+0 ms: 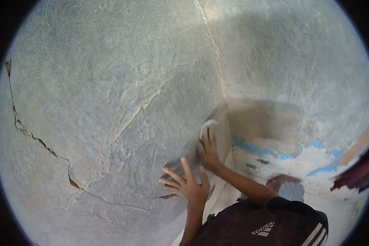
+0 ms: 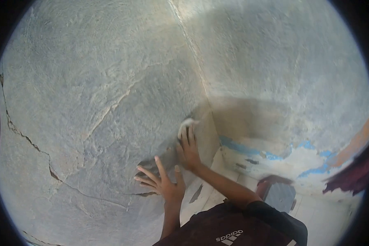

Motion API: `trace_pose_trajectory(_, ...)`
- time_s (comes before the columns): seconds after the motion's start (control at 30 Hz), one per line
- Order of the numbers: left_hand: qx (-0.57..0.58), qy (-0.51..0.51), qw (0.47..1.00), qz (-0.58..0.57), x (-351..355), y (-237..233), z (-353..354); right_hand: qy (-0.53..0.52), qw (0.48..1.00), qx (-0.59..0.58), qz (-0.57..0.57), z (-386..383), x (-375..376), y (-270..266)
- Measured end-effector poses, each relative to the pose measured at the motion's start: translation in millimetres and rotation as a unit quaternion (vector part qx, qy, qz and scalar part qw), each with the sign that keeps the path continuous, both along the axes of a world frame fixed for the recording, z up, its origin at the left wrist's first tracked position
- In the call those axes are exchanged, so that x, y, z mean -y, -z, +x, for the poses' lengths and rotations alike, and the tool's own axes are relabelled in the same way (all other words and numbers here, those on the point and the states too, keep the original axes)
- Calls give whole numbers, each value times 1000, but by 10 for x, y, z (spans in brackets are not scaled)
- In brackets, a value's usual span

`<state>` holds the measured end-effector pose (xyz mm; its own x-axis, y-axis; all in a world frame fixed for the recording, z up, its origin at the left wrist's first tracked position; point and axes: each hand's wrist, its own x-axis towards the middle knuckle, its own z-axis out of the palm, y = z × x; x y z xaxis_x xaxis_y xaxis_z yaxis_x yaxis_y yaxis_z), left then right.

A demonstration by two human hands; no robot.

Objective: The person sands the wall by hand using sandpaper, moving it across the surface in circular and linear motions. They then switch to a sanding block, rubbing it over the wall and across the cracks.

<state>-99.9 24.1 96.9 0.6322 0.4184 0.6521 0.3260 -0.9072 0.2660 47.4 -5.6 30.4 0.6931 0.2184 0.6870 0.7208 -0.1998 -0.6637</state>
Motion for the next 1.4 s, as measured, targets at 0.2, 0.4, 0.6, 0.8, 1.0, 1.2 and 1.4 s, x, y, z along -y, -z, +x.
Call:
trace_pose_trajectory(0.2, 66, -78, 994, -43, 210, -46, 564, -38, 974, 222, -7, 919, 335, -1049)
trace_pose_trajectory(0.4, 105, -157, 981, -45, 304, 48, 976, -143, 958, 245, -44, 946, 479, -648)
trace_pose_trajectory(0.6, 115, -192, 975, -18, 342, -2, 1047, -64, 946, 319, -3, 1451, 370, -1659)
trace_pose_trajectory(0.8, 138, -217, 966, -30, 355, 29, 972, -208, 937, 280, -16, 924, 346, -1043)
trace_pose_trajectory(1.0, 121, -254, 958, -60, 424, -46, 719, -265, 923, 280, 0, 964, 346, -1484)
trace_pose_trajectory(1.2, 145, -265, 951, -62, 361, -163, 476, -261, 918, 297, -40, 608, 316, -1566)
trace_pose_trajectory(1.4, 118, -271, 954, -49, 217, -296, 41, -276, 913, 278, -115, 344, 264, -1237)
